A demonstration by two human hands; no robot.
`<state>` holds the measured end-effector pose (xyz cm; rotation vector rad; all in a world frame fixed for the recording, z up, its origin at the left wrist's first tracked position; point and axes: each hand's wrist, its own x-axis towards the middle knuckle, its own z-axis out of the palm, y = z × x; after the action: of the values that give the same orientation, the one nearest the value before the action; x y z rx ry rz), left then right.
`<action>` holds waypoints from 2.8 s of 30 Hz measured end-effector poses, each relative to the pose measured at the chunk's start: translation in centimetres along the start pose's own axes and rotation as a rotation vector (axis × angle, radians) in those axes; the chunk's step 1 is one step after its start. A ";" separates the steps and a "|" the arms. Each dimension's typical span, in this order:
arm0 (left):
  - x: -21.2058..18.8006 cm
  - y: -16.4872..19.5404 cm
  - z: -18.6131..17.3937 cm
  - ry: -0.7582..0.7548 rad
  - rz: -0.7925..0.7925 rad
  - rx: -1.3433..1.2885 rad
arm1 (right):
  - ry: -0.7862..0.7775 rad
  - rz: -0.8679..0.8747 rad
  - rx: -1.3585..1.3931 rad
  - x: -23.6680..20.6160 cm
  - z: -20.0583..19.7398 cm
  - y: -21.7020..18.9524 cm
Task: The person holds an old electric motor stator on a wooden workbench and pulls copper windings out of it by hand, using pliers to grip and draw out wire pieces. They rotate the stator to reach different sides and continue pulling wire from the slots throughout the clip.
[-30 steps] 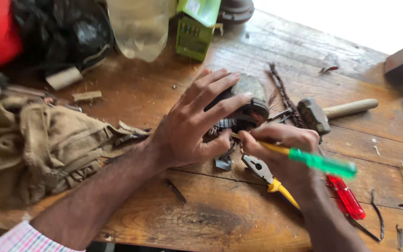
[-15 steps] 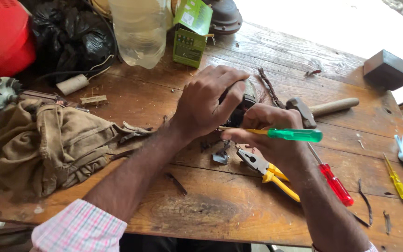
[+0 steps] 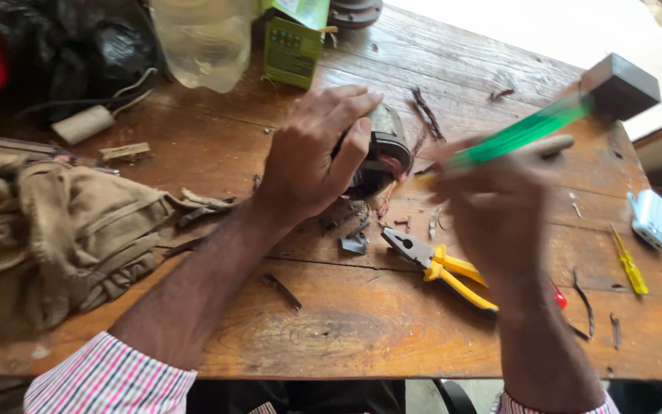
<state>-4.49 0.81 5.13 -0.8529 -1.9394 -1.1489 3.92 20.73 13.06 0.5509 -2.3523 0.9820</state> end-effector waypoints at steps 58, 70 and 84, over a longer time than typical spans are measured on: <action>-0.2 0.3 -0.9 0.090 -0.031 -0.010 | 0.429 -0.358 0.718 -5.0 -2.8 3.0; 0.0 0.3 -0.7 0.086 -0.014 0.005 | 0.465 -0.235 0.790 -5.3 -3.3 3.3; 0.0 0.6 -0.8 0.080 -0.022 0.011 | 0.369 -0.374 0.943 -3.6 -3.5 4.3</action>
<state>-3.76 0.30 5.65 -0.7701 -1.8918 -1.1665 5.45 26.71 10.73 0.9938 -1.2953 1.7881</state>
